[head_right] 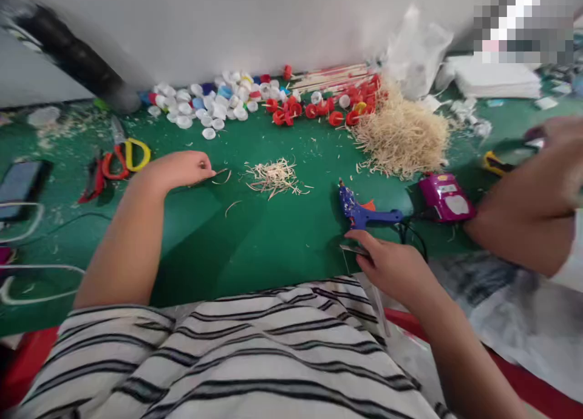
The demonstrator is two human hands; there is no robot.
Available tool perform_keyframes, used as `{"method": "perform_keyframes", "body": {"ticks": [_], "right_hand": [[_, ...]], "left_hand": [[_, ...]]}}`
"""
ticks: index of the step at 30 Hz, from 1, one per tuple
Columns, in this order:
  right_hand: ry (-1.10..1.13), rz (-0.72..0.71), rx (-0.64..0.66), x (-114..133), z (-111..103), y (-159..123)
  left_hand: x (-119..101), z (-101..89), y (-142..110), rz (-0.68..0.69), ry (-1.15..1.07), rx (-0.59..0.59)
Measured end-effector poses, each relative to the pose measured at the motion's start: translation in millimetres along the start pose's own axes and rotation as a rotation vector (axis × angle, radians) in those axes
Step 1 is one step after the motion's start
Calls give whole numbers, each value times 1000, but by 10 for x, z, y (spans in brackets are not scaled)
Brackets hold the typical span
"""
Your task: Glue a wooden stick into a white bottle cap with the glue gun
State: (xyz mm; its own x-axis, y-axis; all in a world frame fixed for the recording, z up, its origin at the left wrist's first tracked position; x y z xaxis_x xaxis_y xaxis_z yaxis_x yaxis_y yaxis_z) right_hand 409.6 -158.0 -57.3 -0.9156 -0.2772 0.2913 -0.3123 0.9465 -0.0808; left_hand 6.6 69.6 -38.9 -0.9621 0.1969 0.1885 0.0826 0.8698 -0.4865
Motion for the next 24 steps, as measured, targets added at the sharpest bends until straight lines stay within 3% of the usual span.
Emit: {"method": "perform_keyframes", "body": {"ticks": [9,15,18,21,24], "right_hand": [[69,-55,1,-139,-69,-54],[135,-203,-62,40,-383,232],[137,-285,-79,227,-571,507],[154,-424,-90,568,-630,795],[128,-611,66,1030,-416,997]], "left_hand": [[121,145,-216,-95,-6,-93],[262,226,-393,-204,-5,-127],[298,117,-470,-283,-51,-227],[246,-58,-550,-295,-149,-366],[91,-45,-592,-226,-144,-294]]}}
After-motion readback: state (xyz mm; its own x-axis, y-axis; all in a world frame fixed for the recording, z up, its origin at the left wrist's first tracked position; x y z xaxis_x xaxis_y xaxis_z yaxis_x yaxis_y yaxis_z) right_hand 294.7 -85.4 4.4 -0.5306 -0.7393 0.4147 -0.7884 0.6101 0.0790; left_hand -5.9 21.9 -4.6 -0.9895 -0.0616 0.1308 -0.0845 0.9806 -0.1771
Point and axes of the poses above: each hand's wrist, its own y-axis towards the middle knuckle, its own z-axis out of the palm, x = y × z, the point moved 8 cm from there along y, towards the middle knuckle, and after that the axes turned 12 degrees about y, right-handed, at the moved point
